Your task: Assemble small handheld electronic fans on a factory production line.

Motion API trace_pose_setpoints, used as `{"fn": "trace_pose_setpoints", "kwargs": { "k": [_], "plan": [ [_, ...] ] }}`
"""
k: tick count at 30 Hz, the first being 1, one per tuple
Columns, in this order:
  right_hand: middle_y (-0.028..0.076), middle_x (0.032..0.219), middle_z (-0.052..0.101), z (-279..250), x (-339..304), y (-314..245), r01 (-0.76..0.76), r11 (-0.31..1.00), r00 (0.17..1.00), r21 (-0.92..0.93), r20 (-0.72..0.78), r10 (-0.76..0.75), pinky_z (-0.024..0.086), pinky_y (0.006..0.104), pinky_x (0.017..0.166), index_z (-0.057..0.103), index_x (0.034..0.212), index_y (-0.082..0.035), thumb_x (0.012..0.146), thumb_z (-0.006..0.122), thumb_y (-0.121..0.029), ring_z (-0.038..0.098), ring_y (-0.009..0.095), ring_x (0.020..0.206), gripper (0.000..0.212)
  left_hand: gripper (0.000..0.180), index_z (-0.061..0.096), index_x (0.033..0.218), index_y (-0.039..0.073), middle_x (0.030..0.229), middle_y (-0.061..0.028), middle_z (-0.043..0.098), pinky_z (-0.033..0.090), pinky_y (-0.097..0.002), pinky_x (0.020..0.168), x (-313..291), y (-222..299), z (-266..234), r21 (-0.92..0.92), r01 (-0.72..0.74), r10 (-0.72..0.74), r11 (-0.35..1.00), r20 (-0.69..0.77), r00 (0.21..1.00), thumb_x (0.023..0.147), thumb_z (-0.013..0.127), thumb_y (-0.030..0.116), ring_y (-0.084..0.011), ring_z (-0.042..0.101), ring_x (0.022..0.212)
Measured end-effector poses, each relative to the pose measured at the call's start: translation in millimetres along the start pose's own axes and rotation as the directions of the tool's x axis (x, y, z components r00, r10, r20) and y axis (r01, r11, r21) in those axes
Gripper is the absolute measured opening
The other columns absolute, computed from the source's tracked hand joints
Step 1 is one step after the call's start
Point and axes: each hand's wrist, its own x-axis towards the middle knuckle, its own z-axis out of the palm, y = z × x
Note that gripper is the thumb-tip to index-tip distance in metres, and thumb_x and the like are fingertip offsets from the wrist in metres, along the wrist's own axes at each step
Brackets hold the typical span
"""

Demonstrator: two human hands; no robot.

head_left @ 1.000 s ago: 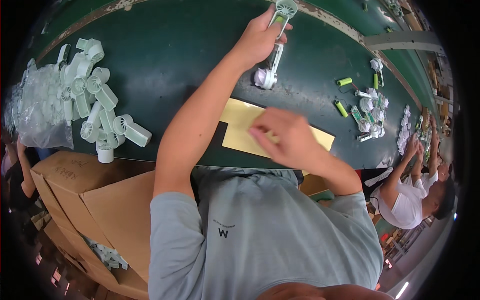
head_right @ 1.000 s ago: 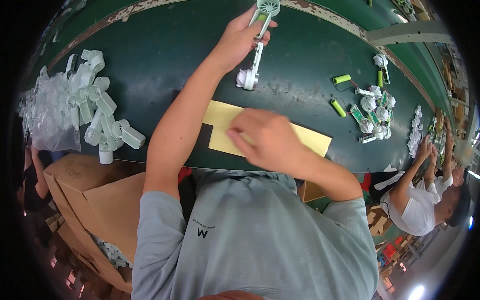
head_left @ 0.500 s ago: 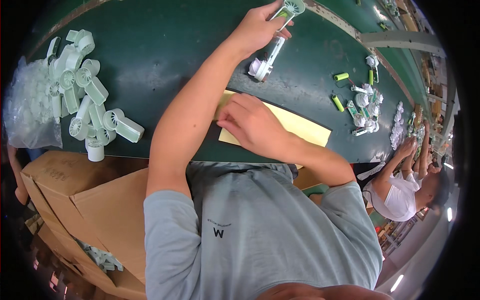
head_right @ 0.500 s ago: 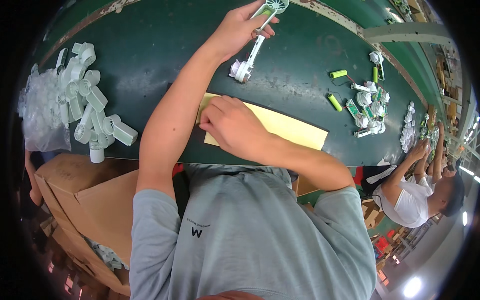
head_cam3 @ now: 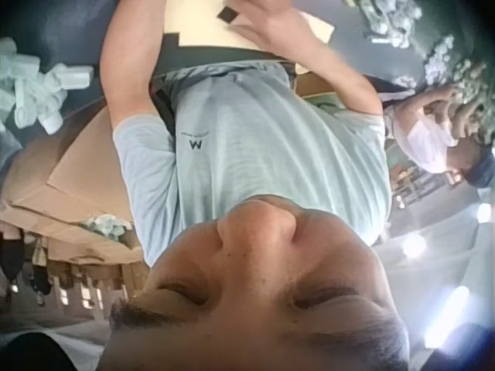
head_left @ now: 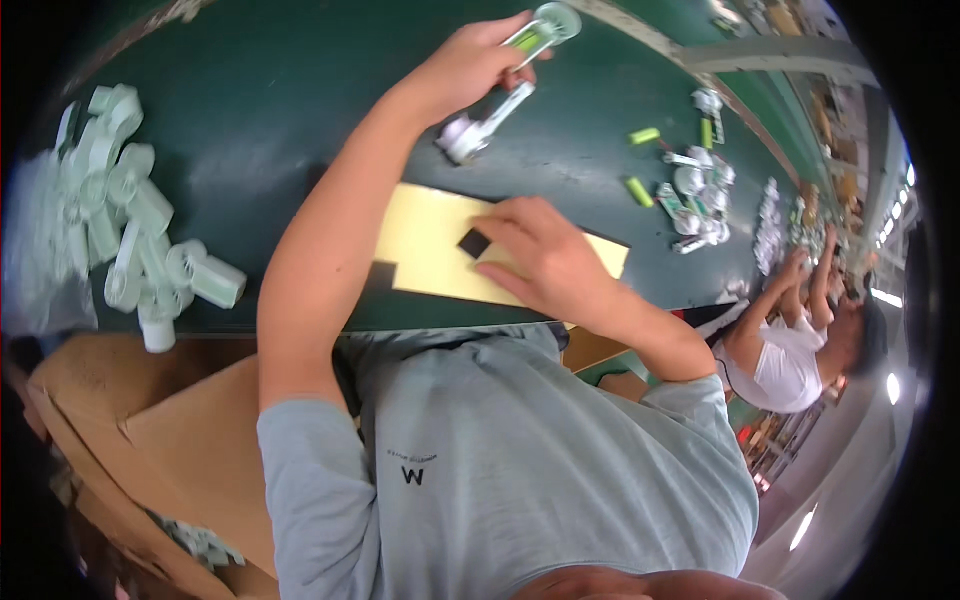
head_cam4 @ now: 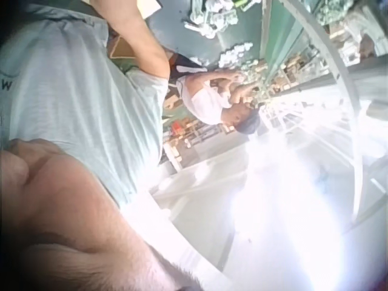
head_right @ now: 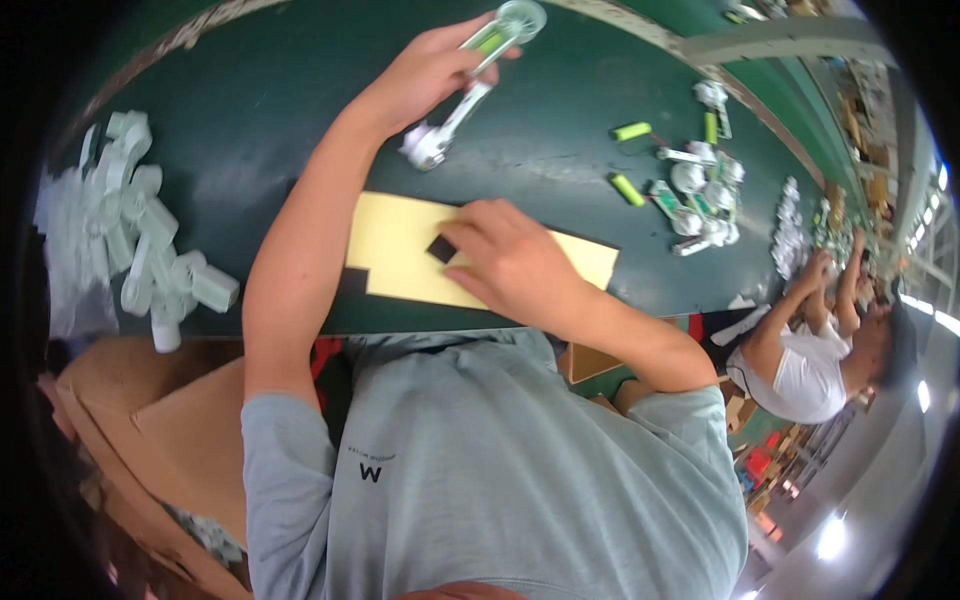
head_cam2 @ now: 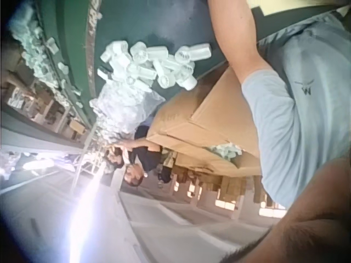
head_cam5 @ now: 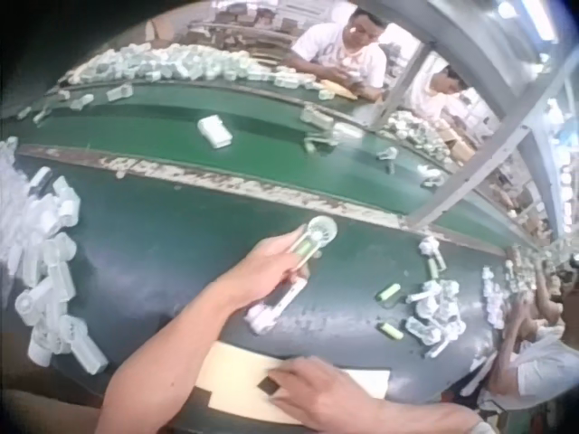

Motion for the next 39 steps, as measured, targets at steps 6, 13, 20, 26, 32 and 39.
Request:
{"fn": "trace_pose_setpoints", "kwargs": {
  "k": [6,13,20,26,32,39],
  "plan": [
    [0.013,0.099,0.057,19.9,-1.8,12.6,0.114,0.993,0.987,-0.036,0.121,-0.109,0.049,0.0394,0.085,0.061,0.101,-0.001,0.082,0.068,-0.022,0.057,0.030,0.096,0.030,0.060,0.038,0.150,-0.001,0.128,-0.0136,0.061,0.049,-0.0266,0.083,-21.0,1.9,-1.0,-0.080,0.122,-0.129,0.989,-0.096,0.987,0.094,0.057,0.009,-0.0150,0.063,0.097],
    [0.011,0.092,0.054,7.8,-6.5,27.6,0.177,0.977,0.980,0.116,0.075,-0.186,0.052,0.0392,0.079,0.063,0.094,-0.001,0.090,0.063,-0.017,0.058,0.027,0.093,0.017,0.047,0.047,0.143,-0.002,0.118,-0.0156,0.067,0.054,-0.0261,0.081,-17.5,-1.1,5.9,-0.069,0.121,-0.125,0.990,-0.058,0.990,0.097,0.054,0.006,-0.0178,0.068,0.094],
    [0.012,0.087,0.064,-49.1,26.6,57.8,0.167,0.975,0.875,0.146,-0.478,-0.079,0.053,0.0382,0.070,0.069,0.092,0.000,0.081,0.076,-0.003,0.064,0.029,0.081,0.013,0.049,0.049,0.142,-0.006,0.116,-0.0157,0.067,0.054,-0.0291,0.084,-26.6,8.0,12.4,-0.135,0.309,-0.294,0.941,0.120,0.948,0.093,0.046,0.004,-0.0177,0.066,0.095],
    [0.012,0.085,0.065,-60.6,38.3,73.8,0.088,0.992,0.864,0.094,-0.503,-0.029,0.053,0.0380,0.070,0.070,0.091,-0.002,0.081,0.073,-0.003,0.064,0.030,0.080,0.010,0.053,0.052,0.139,-0.005,0.116,-0.0139,0.066,0.054,-0.0293,0.088,-28.3,3.0,6.3,-0.048,0.241,-0.219,0.969,0.274,0.936,0.087,0.047,-0.002,-0.0202,0.067,0.098],
    [0.011,0.085,0.065,-72.7,38.1,73.6,-0.031,0.999,0.916,0.030,-0.399,0.040,0.053,0.0346,0.067,0.071,0.092,-0.001,0.081,0.073,0.001,0.065,0.027,0.079,0.011,0.052,0.057,0.138,0.002,0.096,-0.0120,0.072,0.051,-0.0232,0.074,-18.8,-0.4,12.4,0.011,0.244,-0.238,0.970,0.268,0.933,0.088,0.046,0.002,-0.0123,0.065,0.081],
    [0.009,0.085,0.064,-53.9,46.7,73.4,0.038,0.994,0.940,-0.102,-0.333,-0.070,0.052,0.0373,0.068,0.070,0.090,-0.002,0.079,0.073,-0.001,0.062,0.028,0.079,0.011,0.050,0.060,0.135,0.003,0.095,-0.0074,0.072,0.049,-0.0236,0.071,-27.1,0.3,10.1,0.081,0.240,-0.253,0.967,0.233,0.939,0.088,0.044,0.006,-0.0097,0.065,0.082]
  ]
}}
